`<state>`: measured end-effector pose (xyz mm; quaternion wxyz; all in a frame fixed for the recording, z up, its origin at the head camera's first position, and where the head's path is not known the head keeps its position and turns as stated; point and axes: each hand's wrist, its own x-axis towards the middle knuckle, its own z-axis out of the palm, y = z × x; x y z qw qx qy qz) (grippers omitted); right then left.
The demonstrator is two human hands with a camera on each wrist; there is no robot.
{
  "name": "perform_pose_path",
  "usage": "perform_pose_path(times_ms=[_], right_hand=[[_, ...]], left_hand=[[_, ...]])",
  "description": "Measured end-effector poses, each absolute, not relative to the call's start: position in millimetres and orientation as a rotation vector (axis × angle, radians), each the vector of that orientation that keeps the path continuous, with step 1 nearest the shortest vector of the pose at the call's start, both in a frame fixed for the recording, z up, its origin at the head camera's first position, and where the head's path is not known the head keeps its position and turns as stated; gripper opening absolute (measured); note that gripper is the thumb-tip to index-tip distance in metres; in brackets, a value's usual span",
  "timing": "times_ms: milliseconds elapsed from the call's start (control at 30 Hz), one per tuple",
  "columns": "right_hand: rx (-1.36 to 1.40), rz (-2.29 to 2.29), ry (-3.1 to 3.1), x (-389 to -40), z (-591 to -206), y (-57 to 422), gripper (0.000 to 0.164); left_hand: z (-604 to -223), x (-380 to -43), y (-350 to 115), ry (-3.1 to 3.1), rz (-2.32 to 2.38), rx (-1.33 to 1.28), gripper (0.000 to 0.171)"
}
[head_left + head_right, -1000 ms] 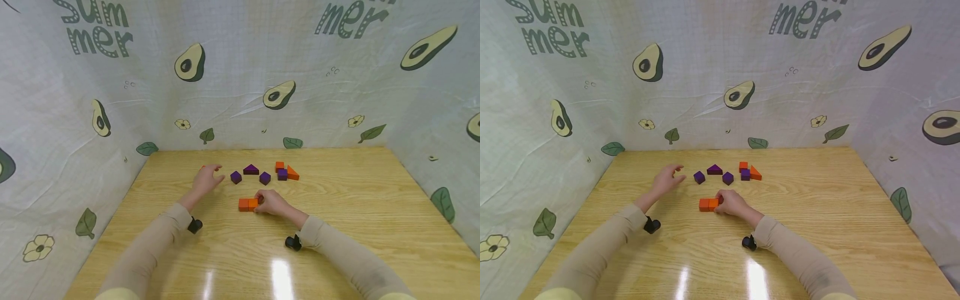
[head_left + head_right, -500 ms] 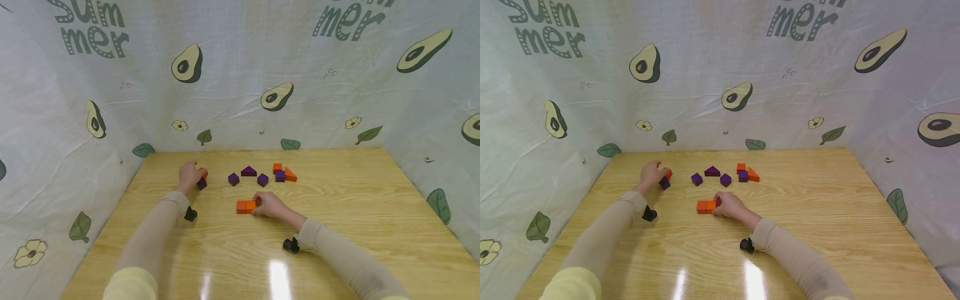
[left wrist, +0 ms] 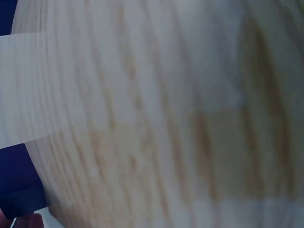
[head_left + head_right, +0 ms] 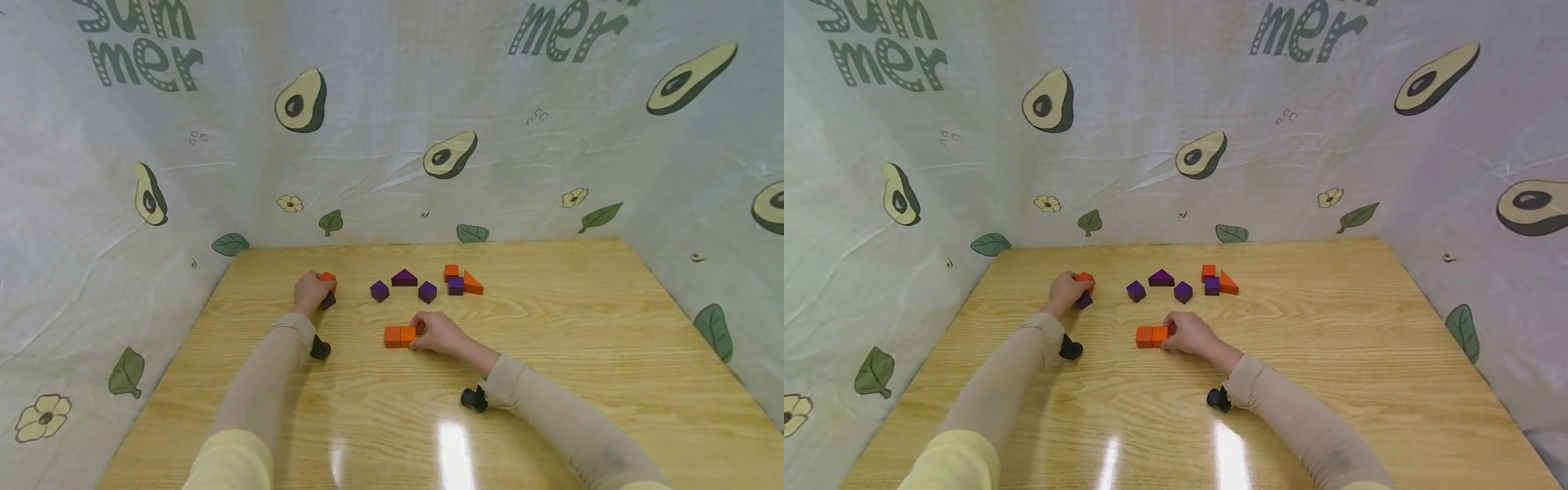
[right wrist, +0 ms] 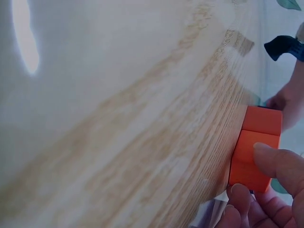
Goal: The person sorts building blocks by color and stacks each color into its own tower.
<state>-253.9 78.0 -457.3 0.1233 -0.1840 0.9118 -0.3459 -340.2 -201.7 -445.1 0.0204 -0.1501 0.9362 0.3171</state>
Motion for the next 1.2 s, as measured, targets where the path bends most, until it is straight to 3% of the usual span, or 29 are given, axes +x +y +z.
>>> perform_pose_path(times_ms=[467, 867, 1200], right_hand=[[-0.583, -1.010, 2.662, -255, -458, 78, 0.030], [-0.576, -0.989, 2.676, -258, -457, 78, 0.031], [-0.580, -1.004, 2.666, -256, -457, 79, 0.030]], left_hand=[[-441, -341, -197, 2.945, 1.036, -0.357, 0.046], [-413, -320, -180, 2.987, 1.043, 0.081, 0.045], [-414, -288, -160, 2.789, 1.100, 0.404, 0.039]])
